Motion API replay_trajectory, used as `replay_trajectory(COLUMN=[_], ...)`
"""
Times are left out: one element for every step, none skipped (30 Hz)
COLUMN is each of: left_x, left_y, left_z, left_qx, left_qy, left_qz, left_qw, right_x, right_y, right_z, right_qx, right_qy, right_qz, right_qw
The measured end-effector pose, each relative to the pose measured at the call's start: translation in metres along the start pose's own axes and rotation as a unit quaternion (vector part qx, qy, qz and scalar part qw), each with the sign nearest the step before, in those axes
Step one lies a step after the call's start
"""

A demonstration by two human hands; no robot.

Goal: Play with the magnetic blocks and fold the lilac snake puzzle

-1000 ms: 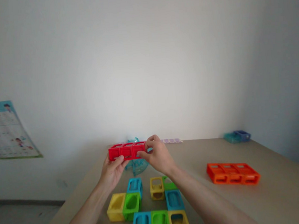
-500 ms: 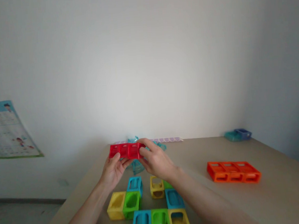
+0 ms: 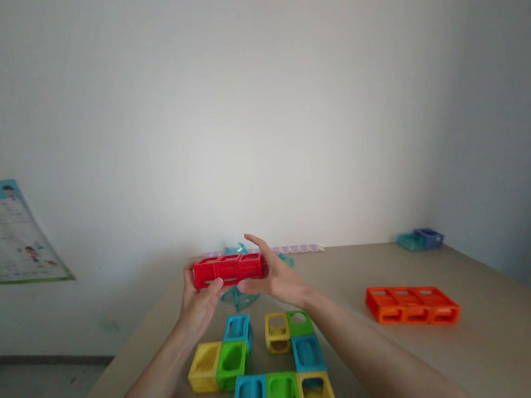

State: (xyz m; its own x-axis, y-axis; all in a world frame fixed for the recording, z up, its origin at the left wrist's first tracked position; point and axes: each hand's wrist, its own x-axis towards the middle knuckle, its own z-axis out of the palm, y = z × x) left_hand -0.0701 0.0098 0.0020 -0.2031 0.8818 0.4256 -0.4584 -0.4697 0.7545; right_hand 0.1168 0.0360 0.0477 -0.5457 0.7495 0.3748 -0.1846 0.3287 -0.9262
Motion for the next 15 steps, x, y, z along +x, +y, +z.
replay_trajectory(left_x=[-0.001,-0.001,-0.002,-0.002,-0.002,-0.002,-0.002,-0.002,-0.002,-0.002,-0.002,-0.001,-0.001,-0.002,-0.002], left_y=[0.001,0.001,0.001,0.002,0.002,0.002,0.001,0.0,-0.001,-0.003,-0.004,-0.006,-0.007,-0.008,-0.008], left_z=[0.0,-0.001,-0.002,-0.003,-0.004,-0.006,-0.007,-0.008,-0.01,-0.011,-0.013,-0.014,-0.015,-0.015,-0.015], left_qx=[0.019,0.037,0.053,0.064,0.07,0.072,0.072,0.072,0.076,0.081,0.087,0.094,0.101,0.106,0.107], left_qy=[0.0,-0.003,-0.01,-0.02,-0.032,-0.043,-0.052,-0.059,-0.062,-0.061,-0.055,-0.047,-0.04,-0.034,-0.034], left_qz=[-0.001,-0.007,-0.018,-0.03,-0.04,-0.047,-0.053,-0.057,-0.059,-0.056,-0.049,-0.039,-0.027,-0.018,-0.014], left_qw=[1.0,0.999,0.998,0.997,0.996,0.995,0.995,0.994,0.993,0.993,0.993,0.994,0.994,0.994,0.994], right_x=[0.001,0.001,0.002,0.003,0.004,0.004,0.004,0.004,0.003,0.003,0.003,0.002,0.001,-0.001,-0.004], right_y=[0.001,0.002,0.003,0.005,0.006,0.007,0.008,0.008,0.007,0.005,0.003,-0.001,-0.005,-0.01,-0.016], right_z=[-0.001,-0.001,-0.002,-0.003,-0.004,-0.005,-0.006,-0.007,-0.007,-0.007,-0.006,-0.004,-0.002,0.001,0.003], right_qx=[-0.016,-0.032,-0.044,-0.05,-0.049,-0.043,-0.038,-0.036,-0.04,-0.053,-0.079,-0.121,-0.179,-0.249,-0.324], right_qy=[0.002,0.01,0.019,0.024,0.025,0.026,0.028,0.031,0.032,0.033,0.034,0.036,0.04,0.045,0.051], right_qz=[-0.002,-0.002,0.0,0.004,0.009,0.013,0.017,0.023,0.029,0.035,0.036,0.029,0.014,-0.007,-0.031], right_qw=[1.0,0.999,0.999,0.998,0.998,0.999,0.999,0.999,0.998,0.997,0.996,0.992,0.983,0.967,0.944])
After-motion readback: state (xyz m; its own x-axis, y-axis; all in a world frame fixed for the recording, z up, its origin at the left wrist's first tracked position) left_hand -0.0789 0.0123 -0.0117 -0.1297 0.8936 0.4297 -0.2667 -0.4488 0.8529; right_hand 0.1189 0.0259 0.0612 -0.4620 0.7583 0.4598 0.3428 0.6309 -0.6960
